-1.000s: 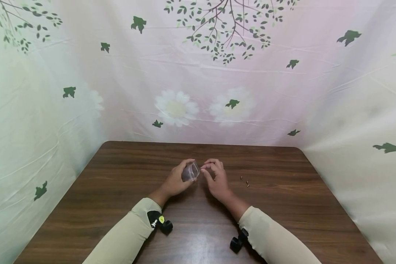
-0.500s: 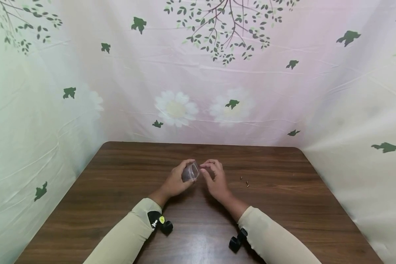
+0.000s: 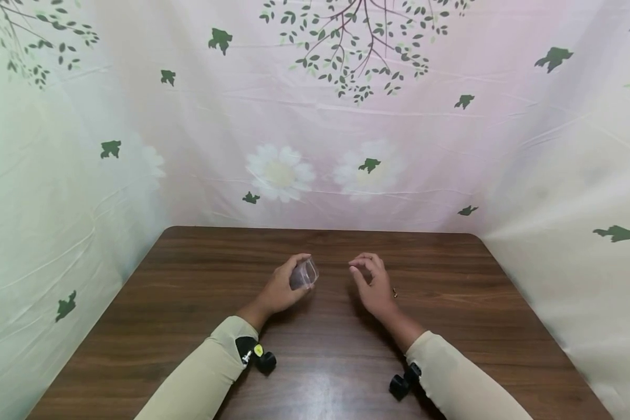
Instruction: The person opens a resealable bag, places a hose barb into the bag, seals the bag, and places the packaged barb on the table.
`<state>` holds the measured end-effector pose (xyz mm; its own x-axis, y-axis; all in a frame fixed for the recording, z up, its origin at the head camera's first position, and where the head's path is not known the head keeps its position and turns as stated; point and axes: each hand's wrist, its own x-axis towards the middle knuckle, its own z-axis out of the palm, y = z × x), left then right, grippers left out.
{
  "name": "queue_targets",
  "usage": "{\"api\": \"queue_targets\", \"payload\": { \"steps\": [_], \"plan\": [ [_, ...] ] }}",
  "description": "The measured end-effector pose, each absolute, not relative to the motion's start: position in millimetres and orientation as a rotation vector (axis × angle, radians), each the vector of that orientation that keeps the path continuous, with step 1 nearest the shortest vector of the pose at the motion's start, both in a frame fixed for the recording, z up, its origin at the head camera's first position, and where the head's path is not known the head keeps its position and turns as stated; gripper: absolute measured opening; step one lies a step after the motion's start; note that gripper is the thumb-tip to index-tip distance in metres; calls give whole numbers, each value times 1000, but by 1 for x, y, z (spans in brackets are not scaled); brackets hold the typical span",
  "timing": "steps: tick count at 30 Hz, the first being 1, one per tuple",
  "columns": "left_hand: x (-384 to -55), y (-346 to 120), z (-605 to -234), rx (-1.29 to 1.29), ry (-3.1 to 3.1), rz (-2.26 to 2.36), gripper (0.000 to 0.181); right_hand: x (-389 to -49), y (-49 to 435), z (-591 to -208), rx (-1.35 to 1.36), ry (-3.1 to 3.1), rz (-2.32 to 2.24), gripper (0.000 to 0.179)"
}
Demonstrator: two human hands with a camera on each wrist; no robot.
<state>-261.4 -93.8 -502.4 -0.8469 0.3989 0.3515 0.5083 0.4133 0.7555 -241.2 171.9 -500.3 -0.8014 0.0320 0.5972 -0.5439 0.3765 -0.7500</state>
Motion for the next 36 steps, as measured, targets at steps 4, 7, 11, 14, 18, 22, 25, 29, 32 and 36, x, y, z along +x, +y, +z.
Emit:
{"api": "queue_targets", "payload": {
  "steps": [4, 7, 11, 14, 18, 22, 25, 29, 32, 36],
  "plan": [
    [-261, -94, -503, -815, -2545, -1423, 73, -241, 192, -501, 373, -2107, 1434, 11],
    [-262, -94, -503, -815, -2541, -1425, 72, -241, 206, -501, 325, -2112, 1451, 12],
    [-263, -94, -505, -821, -2535, -1428, 72, -240, 225, -501, 262, -2176, 1465, 13],
    [-263, -94, -505, -827, -2538, -1432, 72, -241, 236, -502, 212, -2248, 1451, 14],
    [-262, -93, -505, -830, -2534, -1440, 72, -242, 245, -504, 149, -2338, 1394, 15],
    [-263, -94, -504, -829, -2529, -1443, 72, -243, 250, -503, 84, -2442, 1336, 13],
    [-263, -94, -503, -830, -2525, -1439, 72, -242, 252, -502, 45, -2517, 1283, 12],
    [-265, -94, -504, -834, -2513, -1431, 72, -241, 253, -502, 10, -2588, 1211, 13],
    [-265, -95, -505, -834, -2516, -1426, 72, -241, 254, -503, -8, -2628, 1171, 15],
    [-265, -96, -505, -834, -2534, -1417, 72, -241, 255, -503, -3, -2683, 1105, 16]
  ]
}}
